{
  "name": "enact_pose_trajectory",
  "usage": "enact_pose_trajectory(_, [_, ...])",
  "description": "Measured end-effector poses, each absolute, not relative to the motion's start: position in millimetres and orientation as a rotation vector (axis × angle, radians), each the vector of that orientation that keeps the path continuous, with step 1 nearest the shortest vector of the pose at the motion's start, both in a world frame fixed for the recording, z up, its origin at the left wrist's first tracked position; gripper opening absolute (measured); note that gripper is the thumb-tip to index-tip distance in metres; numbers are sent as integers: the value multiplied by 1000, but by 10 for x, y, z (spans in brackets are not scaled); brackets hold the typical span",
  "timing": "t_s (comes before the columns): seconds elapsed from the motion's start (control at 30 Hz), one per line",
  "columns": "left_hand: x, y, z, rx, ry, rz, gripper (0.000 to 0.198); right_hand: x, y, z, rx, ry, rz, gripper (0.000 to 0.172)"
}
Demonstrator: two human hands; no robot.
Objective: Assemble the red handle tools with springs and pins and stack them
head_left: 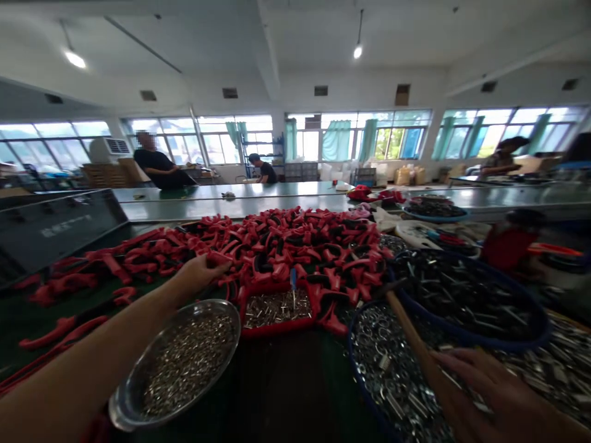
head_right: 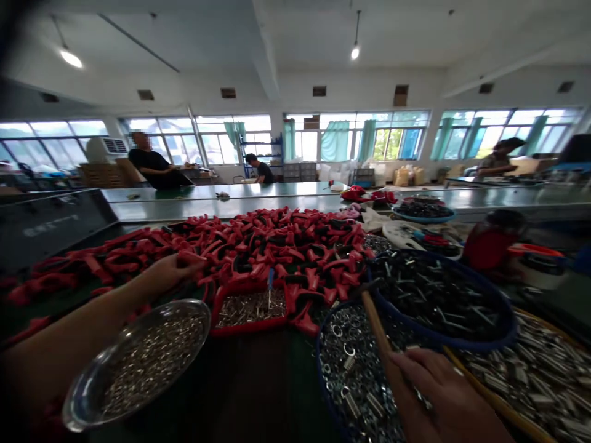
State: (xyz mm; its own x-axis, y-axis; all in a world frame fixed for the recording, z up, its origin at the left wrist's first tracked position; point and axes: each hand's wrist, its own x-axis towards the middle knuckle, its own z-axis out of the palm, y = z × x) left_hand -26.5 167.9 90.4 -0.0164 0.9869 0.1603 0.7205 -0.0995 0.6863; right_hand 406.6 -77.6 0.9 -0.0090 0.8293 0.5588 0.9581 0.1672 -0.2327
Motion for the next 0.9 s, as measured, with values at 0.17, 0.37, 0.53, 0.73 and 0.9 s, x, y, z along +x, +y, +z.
enact_pose_trajectory(0.17, [209, 759, 811, 1608, 1006, 577, 37, 3702, -414, 395, -1863, -2171, -193, 27])
enact_pose_trajectory(0.37, [726, 126, 298, 1334, 865, 183, 48, 3626, -102, 564, -2025, -2418, -198, 21])
enact_pose_trajectory(0.53, [909, 14, 132, 1234, 986, 75, 53, 3481, -388, 649, -2015, -2510, 12, 14])
enact_pose_trajectory(0.73, [1261, 82, 112, 1608, 827, 232, 39, 3217, -583, 492, -2174, -2315, 111, 15])
enact_pose_trajectory(0.9, [1499, 310, 46, 2161, 1003, 343, 25, 3449, -495, 476, -2058, -1993, 235, 24])
